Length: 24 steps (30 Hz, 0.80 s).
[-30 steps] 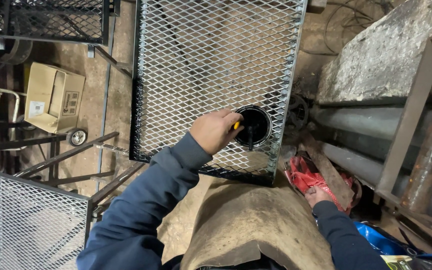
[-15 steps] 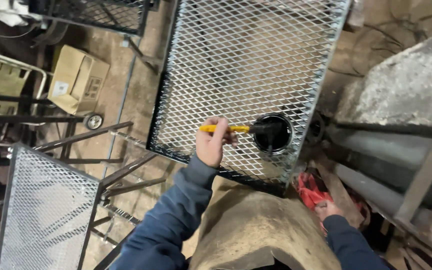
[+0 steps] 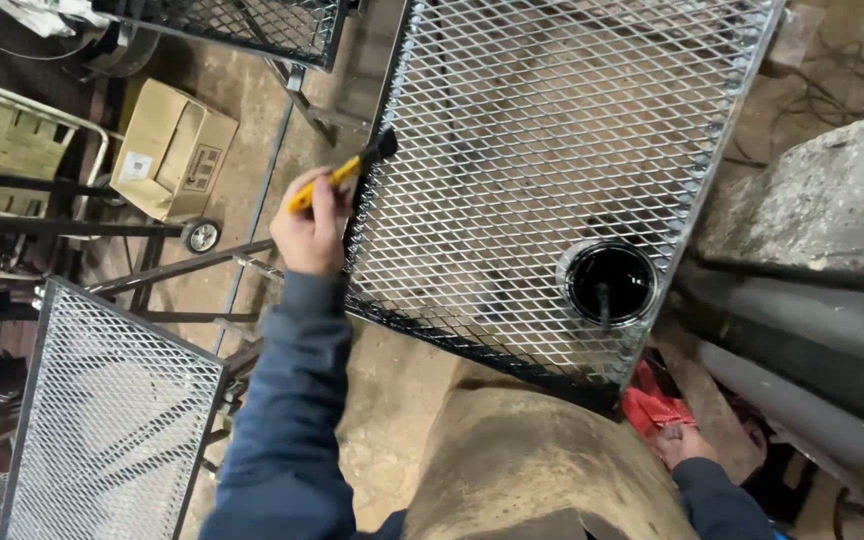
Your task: Painting metal mesh frames with black paint using a brush.
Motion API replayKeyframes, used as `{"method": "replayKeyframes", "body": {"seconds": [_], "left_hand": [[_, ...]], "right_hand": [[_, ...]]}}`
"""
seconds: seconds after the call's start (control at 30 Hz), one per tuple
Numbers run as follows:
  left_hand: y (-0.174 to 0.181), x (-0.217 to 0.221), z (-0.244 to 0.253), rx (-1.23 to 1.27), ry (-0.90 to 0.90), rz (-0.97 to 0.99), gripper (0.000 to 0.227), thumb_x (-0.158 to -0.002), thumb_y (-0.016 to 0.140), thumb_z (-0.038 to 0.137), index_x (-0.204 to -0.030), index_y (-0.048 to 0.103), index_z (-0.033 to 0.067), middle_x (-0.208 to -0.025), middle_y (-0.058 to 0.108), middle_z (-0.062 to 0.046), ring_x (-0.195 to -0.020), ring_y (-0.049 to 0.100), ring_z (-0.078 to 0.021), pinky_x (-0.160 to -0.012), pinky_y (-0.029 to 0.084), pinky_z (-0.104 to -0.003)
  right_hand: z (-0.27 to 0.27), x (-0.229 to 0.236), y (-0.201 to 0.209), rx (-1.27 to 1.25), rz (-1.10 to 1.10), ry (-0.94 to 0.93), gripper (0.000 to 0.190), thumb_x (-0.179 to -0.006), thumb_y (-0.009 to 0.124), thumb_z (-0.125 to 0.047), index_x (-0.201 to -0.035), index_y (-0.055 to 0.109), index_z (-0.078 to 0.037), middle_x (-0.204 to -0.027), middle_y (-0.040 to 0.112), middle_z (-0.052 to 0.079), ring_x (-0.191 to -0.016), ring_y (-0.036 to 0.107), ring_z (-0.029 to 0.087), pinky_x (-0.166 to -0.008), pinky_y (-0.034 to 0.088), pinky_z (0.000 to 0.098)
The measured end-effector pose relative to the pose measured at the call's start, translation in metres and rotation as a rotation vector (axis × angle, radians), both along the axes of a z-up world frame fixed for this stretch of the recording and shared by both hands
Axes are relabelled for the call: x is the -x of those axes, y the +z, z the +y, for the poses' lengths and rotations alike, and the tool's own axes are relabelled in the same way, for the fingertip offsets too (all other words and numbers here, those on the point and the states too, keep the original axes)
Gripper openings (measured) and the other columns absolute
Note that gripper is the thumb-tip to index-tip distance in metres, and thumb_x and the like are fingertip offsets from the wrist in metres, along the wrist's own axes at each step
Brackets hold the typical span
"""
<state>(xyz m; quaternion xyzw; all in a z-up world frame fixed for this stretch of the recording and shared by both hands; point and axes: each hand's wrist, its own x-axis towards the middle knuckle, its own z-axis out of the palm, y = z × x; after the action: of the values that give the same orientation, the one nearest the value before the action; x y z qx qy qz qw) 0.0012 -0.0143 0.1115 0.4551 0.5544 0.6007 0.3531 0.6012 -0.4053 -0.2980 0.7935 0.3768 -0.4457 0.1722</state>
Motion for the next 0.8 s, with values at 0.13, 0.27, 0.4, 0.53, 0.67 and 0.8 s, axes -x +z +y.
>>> {"method": "replayKeyframes", "body": {"seconds": [0.13,0.27,0.4,0.53,0.67,0.8], "left_hand": [[-0.009,0.016,0.048,-0.032,0.011,0.561,0.018,-0.107,0.064,0.014,-0.116,0.071,0.0003,-0.084,0.076,-0.008,-0.075,0.071,-0.0099,-0.071,0.058,-0.025],[-0.045,0.032,0.085,-0.085,-0.035,0.783,0.016,-0.105,0.066,0.016,-0.114,0.072,0.0026,-0.09,0.077,-0.014,-0.075,0.075,-0.0166,-0.071,0.06,-0.029],[-0.069,0.036,0.098,-0.057,-0.083,0.891,0.015,-0.104,0.07,0.017,-0.11,0.073,0.0037,-0.093,0.076,-0.019,-0.083,0.075,-0.0296,-0.073,0.059,-0.035],[-0.052,0.034,0.101,-0.064,-0.114,0.799,0.016,-0.104,0.065,0.017,-0.112,0.071,0.0046,-0.095,0.076,-0.017,-0.083,0.077,-0.0283,-0.075,0.061,-0.034],[-0.041,0.026,0.105,-0.052,-0.155,0.925,0.013,-0.104,0.068,0.018,-0.108,0.073,0.0065,-0.092,0.074,-0.017,-0.079,0.074,-0.033,-0.071,0.059,-0.038],[-0.044,0.03,0.114,-0.126,-0.156,0.913,0.013,-0.107,0.064,0.016,-0.111,0.07,0.0057,-0.095,0.074,-0.016,-0.079,0.074,-0.032,-0.073,0.059,-0.038]], "right_hand": [[-0.049,-0.006,-0.043,-0.16,-0.014,0.065,0.041,-0.079,0.076,-0.043,-0.109,0.072,-0.015,-0.102,0.079,0.009,-0.097,0.076,0.027,-0.09,0.058,0.0403],[-0.082,0.003,-0.047,-0.288,0.108,-0.112,0.033,-0.08,0.073,-0.034,-0.104,0.071,-0.011,-0.096,0.081,0.009,-0.09,0.079,0.025,-0.088,0.059,0.0402],[-0.062,0.028,-0.009,-0.155,0.041,-0.078,0.026,-0.084,0.074,-0.031,-0.101,0.077,-0.012,-0.098,0.081,0.01,-0.093,0.077,0.027,-0.089,0.057,0.041],[-0.076,0.038,-0.029,-0.222,0.069,-0.132,0.026,-0.079,0.077,-0.025,-0.097,0.075,-0.006,-0.093,0.078,0.015,-0.089,0.076,0.029,-0.086,0.06,0.0416],[-0.045,0.059,0.011,-0.275,0.012,0.005,0.033,-0.077,0.075,-0.023,-0.107,0.071,-0.01,-0.097,0.077,0.017,-0.092,0.075,0.035,-0.087,0.058,0.0461],[-0.043,0.066,0.019,-0.253,-0.027,-0.001,0.033,-0.079,0.071,-0.026,-0.109,0.072,-0.011,-0.101,0.076,0.019,-0.097,0.073,0.039,-0.089,0.057,0.0486]]}}
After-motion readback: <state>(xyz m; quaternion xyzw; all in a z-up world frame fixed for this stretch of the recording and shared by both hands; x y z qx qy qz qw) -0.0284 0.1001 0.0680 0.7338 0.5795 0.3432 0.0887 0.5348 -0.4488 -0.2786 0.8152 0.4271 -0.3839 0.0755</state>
